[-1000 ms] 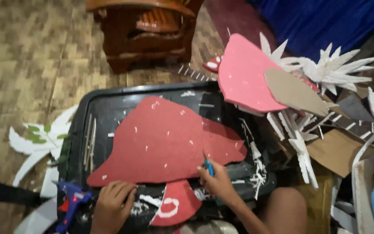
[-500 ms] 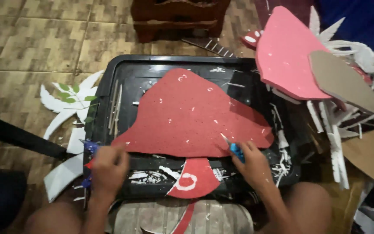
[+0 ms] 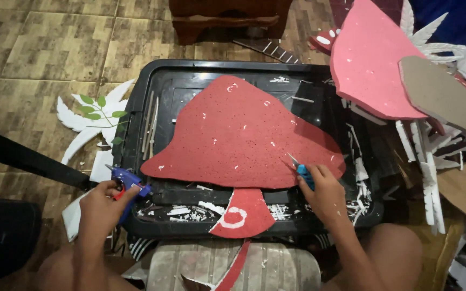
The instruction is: Cutting out foam shapes with a utility knife and using a hot glue gun to attach them to a larger foam base.
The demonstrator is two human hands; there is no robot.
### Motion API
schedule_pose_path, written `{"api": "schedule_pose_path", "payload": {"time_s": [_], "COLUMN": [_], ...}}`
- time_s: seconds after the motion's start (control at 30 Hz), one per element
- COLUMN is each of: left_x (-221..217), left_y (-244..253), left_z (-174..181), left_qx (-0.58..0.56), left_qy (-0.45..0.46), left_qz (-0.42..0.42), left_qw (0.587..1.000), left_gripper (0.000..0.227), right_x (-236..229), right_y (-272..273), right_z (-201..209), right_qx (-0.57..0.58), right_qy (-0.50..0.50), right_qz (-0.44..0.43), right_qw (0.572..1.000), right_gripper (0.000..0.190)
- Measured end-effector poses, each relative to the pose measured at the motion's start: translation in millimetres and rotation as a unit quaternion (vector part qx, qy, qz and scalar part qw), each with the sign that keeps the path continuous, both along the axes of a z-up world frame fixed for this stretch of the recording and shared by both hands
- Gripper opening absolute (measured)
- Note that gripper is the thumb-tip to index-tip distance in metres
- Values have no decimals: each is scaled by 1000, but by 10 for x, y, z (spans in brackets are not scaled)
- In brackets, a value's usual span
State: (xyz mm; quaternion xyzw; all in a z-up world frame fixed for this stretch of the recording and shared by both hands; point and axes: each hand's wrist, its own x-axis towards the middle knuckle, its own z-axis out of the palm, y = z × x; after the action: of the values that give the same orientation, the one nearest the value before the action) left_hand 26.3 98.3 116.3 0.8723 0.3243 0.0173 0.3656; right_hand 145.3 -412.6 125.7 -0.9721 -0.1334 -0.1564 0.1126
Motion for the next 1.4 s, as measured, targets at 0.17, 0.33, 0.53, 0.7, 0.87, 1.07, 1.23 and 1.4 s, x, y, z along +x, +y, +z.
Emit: {"api": "schedule_pose_path", "payload": {"time_s": [0.17,0.33,0.53,0.7,0.87,1.07,1.23,1.4], "left_x": [-11,24,66,97,115,90,0,-66], "left_y": [16,-419,-395,-453,-625,-1006,-1418,-1539], "left_z": [14,439,250,38,243,359,574,760], "left_qx": [-39,-220,-355,-402,-524,-566,-589,-588], "left_qy": [11,-223,-260,-276,-224,-199,-139,-80], "left_qz": [24,46,38,40,-32,-61,-174,-168], "left_qw": [999,949,897,872,821,798,777,787], "left_gripper": [70,26,30,26,28,33,33,33], "right_x": [37,8,-117,-225,-418,-546,-853,-913], "right_y": [-30,-36,-42,40,268,443,1020,1215], "right_z": [-80,13,9,15,343,509,728,969], "right_qx": [-29,-25,-35,-77,-4,-33,205,252], "right_qy": [-47,-81,-45,-27,47,-24,67,33], "right_qz": [-23,-33,-73,-61,-45,-10,217,322], "right_qw": [998,996,996,995,998,999,952,912], "right_gripper": [34,33,28,24,31,40,49,38]}}
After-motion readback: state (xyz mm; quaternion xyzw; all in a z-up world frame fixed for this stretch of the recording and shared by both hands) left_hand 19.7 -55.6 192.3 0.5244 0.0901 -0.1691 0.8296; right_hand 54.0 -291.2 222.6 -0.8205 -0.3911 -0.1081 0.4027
